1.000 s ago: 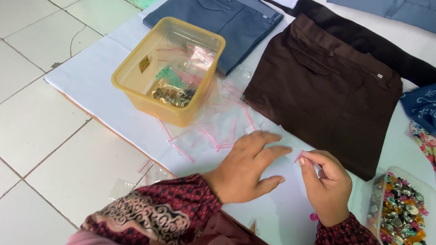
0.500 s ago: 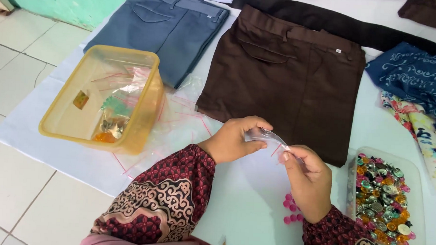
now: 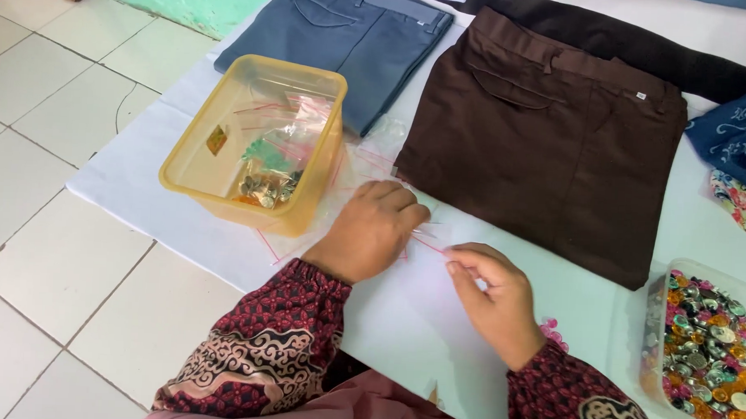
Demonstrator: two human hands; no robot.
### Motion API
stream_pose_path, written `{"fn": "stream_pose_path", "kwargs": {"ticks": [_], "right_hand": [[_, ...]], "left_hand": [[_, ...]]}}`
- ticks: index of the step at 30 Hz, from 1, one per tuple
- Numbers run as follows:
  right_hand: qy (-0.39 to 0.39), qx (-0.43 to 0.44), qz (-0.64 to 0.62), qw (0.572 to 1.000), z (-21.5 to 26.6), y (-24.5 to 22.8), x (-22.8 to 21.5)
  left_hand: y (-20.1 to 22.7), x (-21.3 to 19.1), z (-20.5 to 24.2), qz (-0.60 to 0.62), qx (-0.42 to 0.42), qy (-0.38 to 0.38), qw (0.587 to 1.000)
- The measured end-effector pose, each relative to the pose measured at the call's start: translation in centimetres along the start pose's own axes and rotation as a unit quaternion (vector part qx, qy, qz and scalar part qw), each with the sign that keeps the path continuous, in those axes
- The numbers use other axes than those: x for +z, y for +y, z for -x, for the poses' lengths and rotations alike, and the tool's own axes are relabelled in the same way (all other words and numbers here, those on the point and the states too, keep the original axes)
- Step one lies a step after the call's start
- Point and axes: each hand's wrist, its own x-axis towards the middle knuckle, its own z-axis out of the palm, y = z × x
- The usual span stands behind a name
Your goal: Sorting small pink buttons from a mixed container and placing them into small plastic bags
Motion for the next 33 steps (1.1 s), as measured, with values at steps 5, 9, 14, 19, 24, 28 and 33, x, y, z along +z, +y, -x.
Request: {"fn": "stream_pose_path", "kwargs": {"ticks": [5, 9, 14, 19, 24, 28, 33], "right_hand": [[-0.081, -0.086, 0.084, 0.989, -0.9, -0.2, 4.5], [-0.15, -0.117, 0.131, 0.973, -1.6, -1.5, 5.6], [-0.178, -0.112, 0.108, 0.972, -2.5, -2.6, 5.8], [-0.102, 0.028, 0.138, 0.985, -4.9, -2.2, 6.1], [0.048, 0.042, 0.203, 0.977, -12.8, 2.2, 6.9], [0.016, 0.024, 0.242, 0.97, -17.3, 5.0, 8.9], [-0.125, 0.062, 0.314, 0.939, -20.6, 4.4, 10.9]], "left_hand": [[-0.3, -4.4, 3.3, -0.147, -0.047, -0.11, 0.982], [0.9, -7.1, 4.4, -0.097, -0.086, -0.202, 0.971], [1.2, -4.3, 7.0, -0.01, -0.077, -0.138, 0.987], [-0.6, -1.1, 5.7, -0.059, -0.079, -0.082, 0.992], [-3.3, 3.6, 1.6, -0.081, -0.124, -0.117, 0.982], [-4.1, 5.2, 2.0, -0.1, -0.137, -0.152, 0.974], [-4.4, 6.1, 2.5, -0.064, -0.142, -0.156, 0.975]]}}
